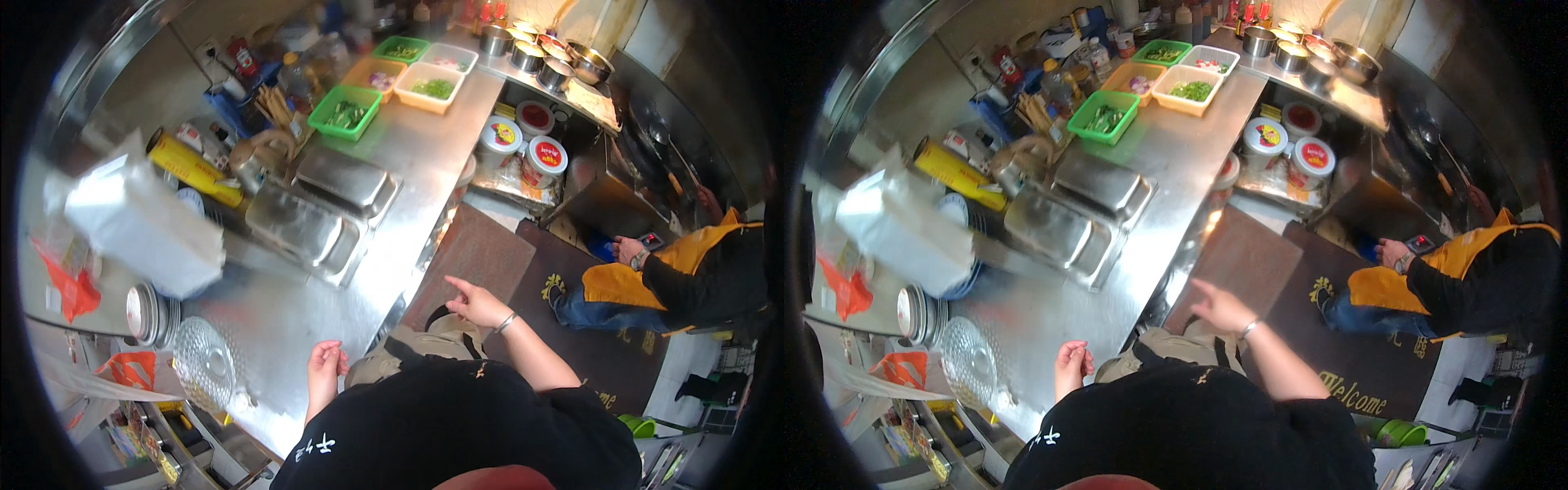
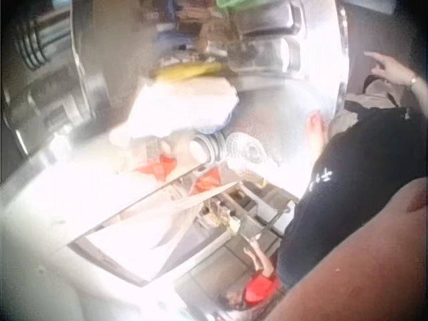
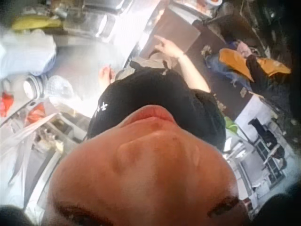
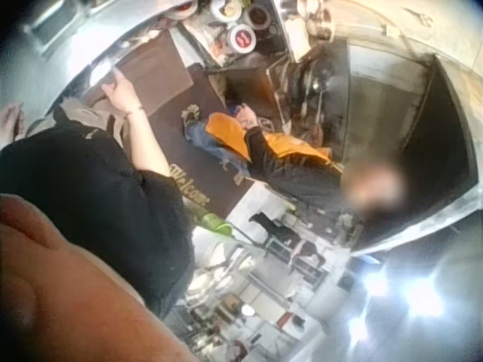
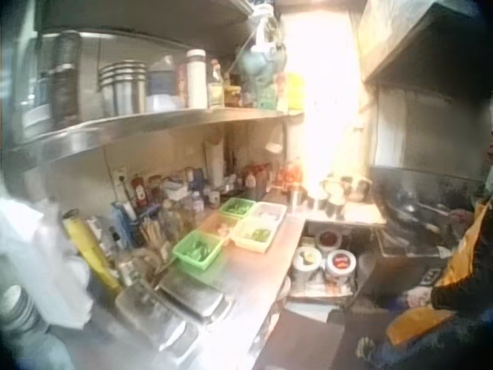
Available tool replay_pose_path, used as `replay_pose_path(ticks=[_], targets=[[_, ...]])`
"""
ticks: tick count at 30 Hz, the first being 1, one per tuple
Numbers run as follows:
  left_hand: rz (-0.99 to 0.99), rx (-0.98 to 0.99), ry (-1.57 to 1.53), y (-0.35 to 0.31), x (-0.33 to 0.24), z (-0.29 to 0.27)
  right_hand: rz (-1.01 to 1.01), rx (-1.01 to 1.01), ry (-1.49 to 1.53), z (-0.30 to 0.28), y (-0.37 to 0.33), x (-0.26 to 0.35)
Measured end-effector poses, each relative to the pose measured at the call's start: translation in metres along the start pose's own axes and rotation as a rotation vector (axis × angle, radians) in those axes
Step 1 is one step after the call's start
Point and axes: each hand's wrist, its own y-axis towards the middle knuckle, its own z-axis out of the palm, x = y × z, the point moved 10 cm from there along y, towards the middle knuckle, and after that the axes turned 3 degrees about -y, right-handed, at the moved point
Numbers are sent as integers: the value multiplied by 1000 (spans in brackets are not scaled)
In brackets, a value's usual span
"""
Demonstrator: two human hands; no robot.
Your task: The person uses a ladle and a strainer to transfer a dark liquid from a large pot into several metal trays. The person then moves to a prep area and picks up a small container of chopped green onions.
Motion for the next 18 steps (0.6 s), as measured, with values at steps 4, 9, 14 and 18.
replay_pose_path(ticks=[4,9,14,18], targets=[[4,-39,9,58,-25,34,-50,-152,-18,-119,135,-1],[-18,-389,-65,105,-25,65,30,-425,5,-285,375,-19],[-133,-355,-69,120,-34,141,47,-526,-155,-336,473,-33],[-206,-487,-68,143,-45,165,-103,-509,-231,-314,446,-27]])
